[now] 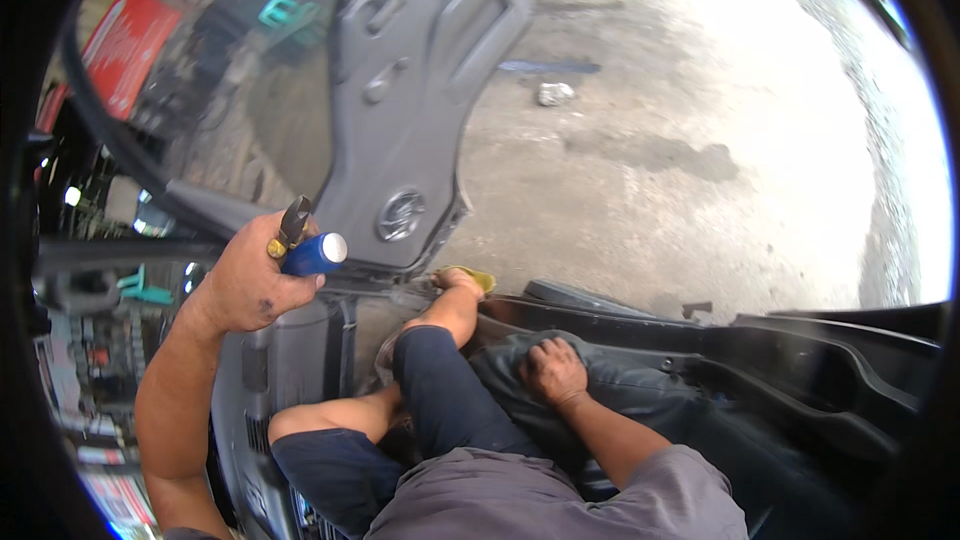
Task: The person uses a screwdriver to remove screws from the dashboard panel, detaches the panel, and then reattaches it by screwing it back into place. The person handles the dashboard panel and screws throughout the process.
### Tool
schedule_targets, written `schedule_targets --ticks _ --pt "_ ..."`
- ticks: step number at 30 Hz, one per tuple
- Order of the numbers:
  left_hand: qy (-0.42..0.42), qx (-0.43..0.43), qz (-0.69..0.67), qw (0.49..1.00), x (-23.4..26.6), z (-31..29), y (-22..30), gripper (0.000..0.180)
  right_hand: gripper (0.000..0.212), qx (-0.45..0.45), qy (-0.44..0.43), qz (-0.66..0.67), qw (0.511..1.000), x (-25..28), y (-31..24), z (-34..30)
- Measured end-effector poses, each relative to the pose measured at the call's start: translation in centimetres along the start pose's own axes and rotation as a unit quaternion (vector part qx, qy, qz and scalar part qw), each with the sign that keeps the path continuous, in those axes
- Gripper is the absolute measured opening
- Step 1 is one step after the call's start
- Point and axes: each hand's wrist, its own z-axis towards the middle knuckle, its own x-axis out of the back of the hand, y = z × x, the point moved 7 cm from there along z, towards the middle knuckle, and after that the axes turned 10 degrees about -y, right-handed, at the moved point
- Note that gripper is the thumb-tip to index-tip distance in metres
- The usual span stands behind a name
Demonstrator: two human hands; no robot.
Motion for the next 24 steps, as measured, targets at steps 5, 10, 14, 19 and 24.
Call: schedule_targets --ticks 5,10,14,19,24 --pt "-0.106 -0.073 -0.047 0.991 -1.9 15.5 0.5 0.021 0.02 -0.003 0.003 0.023 1.0 -0.6 1.6 1.1" --pt "-0.164 -0.128 -0.042 0.977 -4.6 29.5 -2.1 0.025 0.021 -0.069 -0.041 0.029 0.996 -1.4 2.7 1.9" --pt "-0.182 -0.115 -0.086 0.973 -4.0 33.7 -5.2 0.025 0.024 -0.117 -0.052 0.033 0.991 -1.8 3.6 2.2" --pt "-0.135 -0.058 -0.282 0.948 1.2 32.7 -6.2 0.029 0.025 -0.138 -0.055 0.05 0.988 -2.6 4.1 1.8" --pt "-0.177 -0.132 -0.267 0.938 -2.9 41.1 -2.9 0.029 0.036 -0.172 -0.14 0.056 0.974 -4.4 3.9 1.5"
